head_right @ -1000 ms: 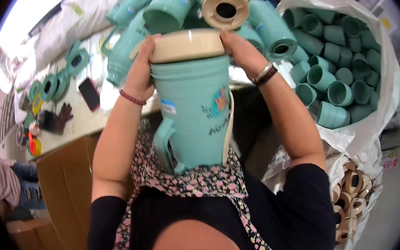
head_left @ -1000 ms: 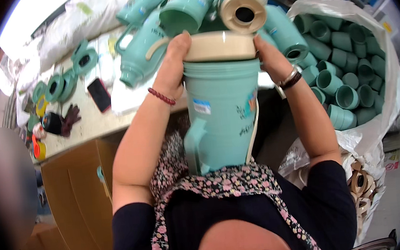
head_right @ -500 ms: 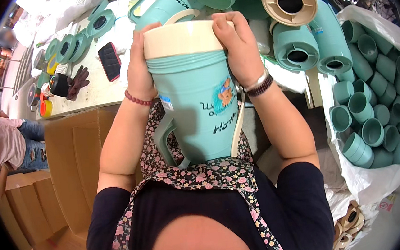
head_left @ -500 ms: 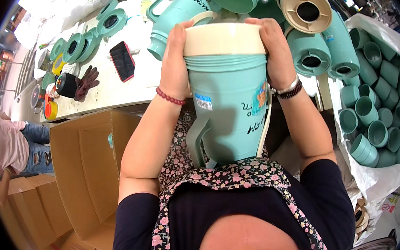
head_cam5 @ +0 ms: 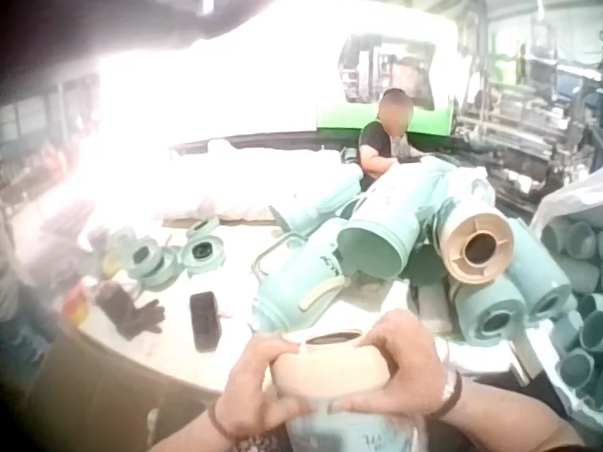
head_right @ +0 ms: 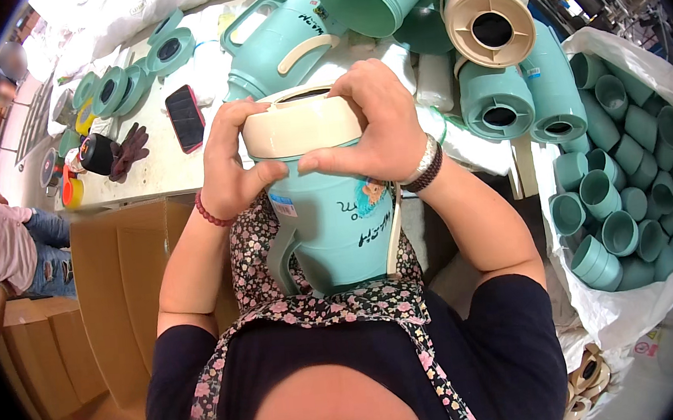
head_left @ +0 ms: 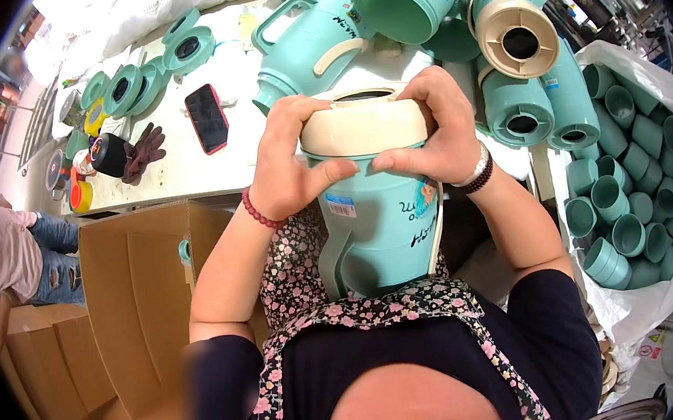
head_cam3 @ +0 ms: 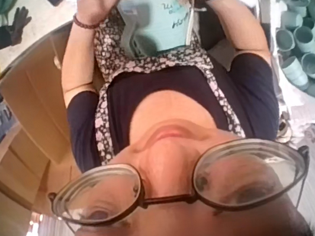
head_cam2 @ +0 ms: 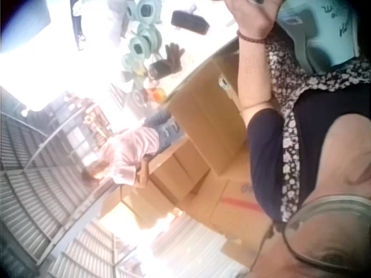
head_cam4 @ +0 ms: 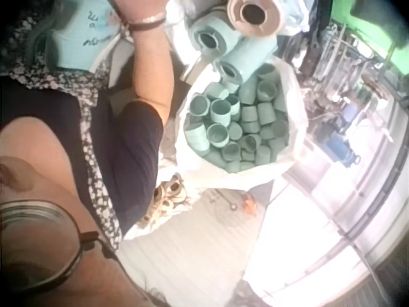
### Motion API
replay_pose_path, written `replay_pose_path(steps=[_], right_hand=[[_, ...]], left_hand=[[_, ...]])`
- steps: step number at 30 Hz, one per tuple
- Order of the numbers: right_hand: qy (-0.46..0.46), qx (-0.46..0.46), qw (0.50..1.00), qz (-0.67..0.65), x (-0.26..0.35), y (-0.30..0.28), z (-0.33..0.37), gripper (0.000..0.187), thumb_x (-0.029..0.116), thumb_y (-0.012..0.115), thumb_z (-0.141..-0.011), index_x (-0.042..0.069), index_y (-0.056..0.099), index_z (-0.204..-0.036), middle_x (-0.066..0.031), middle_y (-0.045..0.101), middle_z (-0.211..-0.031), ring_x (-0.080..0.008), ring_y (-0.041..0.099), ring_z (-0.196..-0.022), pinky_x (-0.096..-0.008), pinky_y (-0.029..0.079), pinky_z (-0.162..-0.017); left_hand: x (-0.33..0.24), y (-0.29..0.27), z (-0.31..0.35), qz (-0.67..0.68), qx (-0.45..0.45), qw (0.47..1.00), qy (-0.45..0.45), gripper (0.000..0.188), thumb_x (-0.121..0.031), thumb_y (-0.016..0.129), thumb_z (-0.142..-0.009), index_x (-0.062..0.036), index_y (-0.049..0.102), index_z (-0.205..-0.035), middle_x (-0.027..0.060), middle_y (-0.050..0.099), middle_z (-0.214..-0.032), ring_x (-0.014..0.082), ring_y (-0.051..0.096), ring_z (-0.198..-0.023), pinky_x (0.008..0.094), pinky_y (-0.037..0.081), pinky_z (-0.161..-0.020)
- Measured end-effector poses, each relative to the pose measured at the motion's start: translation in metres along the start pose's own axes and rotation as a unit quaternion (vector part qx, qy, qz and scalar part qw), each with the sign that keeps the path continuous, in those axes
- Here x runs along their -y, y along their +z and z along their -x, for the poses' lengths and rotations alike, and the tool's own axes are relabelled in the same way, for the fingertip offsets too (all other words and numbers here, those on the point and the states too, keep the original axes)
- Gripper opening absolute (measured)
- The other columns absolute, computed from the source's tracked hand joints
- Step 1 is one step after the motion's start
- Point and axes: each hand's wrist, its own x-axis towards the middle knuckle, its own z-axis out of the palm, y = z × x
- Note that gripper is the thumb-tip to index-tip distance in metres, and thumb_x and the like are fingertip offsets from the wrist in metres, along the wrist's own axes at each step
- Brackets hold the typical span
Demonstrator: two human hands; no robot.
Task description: The person places lids on flasks, wraps each flask in a plastic bag, and then places the flasks and matching cups into a large cardboard box.
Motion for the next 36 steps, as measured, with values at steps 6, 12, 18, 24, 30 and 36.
replay_pose_path(steps=[6,12,18,24,30,36], right_hand=[[0.235,-0.034,0.913,-0.331,-0.022,0.032,0.029,0.075,0.054,0.047,-0.085,0.0,0.026,-0.131,-0.0147,0.047,-0.12,-0.025,0.047,-0.111,-0.0336,0.039,-0.093],[0.254,0.039,0.862,-0.437,0.015,0.139,0.068,0.054,0.026,0.056,-0.085,-0.001,0.04,-0.129,-0.0168,0.045,-0.131,-0.0214,0.044,-0.119,-0.0341,0.033,-0.099],[0.212,-0.044,0.976,0.0,-0.114,0.227,0.062,0.029,0.027,0.057,-0.087,-0.001,0.063,-0.092,-0.0089,0.065,-0.088,-0.0188,0.059,-0.087,-0.0312,0.046,-0.079],[0.562,-0.216,0.556,-0.573,-0.117,0.161,0.044,0.028,0.028,0.047,-0.094,0.004,0.056,-0.104,-0.01,0.062,-0.097,-0.0219,0.058,-0.082,-0.034,0.047,-0.075],[0.256,-0.188,0.679,-0.662,-0.025,0.055,-0.036,0.008,0.01,0.055,-0.089,0.004,0.055,-0.093,-0.0058,0.06,-0.094,-0.0152,0.057,-0.086,-0.0295,0.047,-0.08],[0.36,-0.226,0.717,-0.553,-0.041,0.054,-0.05,0.007,0.007,0.063,-0.084,0.005,0.056,-0.086,-0.0041,0.06,-0.08,-0.0141,0.059,-0.073,-0.0285,0.05,-0.071]], left_hand=[[0.059,-0.034,0.053,0.377,-0.254,0.848,-0.274,0.029,-0.026,0.061,-0.083,-0.0023,0.055,-0.099,0.0073,0.058,-0.097,0.0196,0.052,-0.096,0.0355,0.043,-0.086],[0.04,-0.124,0.098,0.339,-0.244,0.901,-0.116,0.03,-0.036,0.046,-0.093,-0.0086,0.049,-0.105,0.0088,0.053,-0.089,0.0291,0.052,-0.106,0.0479,0.036,-0.1],[0.003,-0.039,0.088,0.221,-0.19,0.948,-0.131,0.02,-0.028,0.051,-0.091,-0.0084,0.052,-0.088,0.0021,0.056,-0.07,0.0162,0.05,-0.079,0.0405,0.03,-0.1],[0.021,-0.058,0.063,0.277,-0.128,0.921,-0.244,0.019,-0.023,0.053,-0.088,-0.0051,0.055,-0.082,0.0031,0.056,-0.069,0.0156,0.052,-0.073,0.0395,0.03,-0.099],[0.014,-0.043,-0.056,0.098,0.168,0.964,-0.183,0.032,-0.023,0.066,-0.078,0.0052,0.061,-0.091,0.0068,0.061,-0.078,0.0138,0.056,-0.072,0.0276,0.046,-0.069],[0.001,-0.024,-0.08,0.27,0.037,0.91,-0.314,0.027,-0.018,0.065,-0.082,0.0052,0.061,-0.097,0.0083,0.065,-0.087,0.0117,0.058,-0.076,0.0256,0.047,-0.068]])
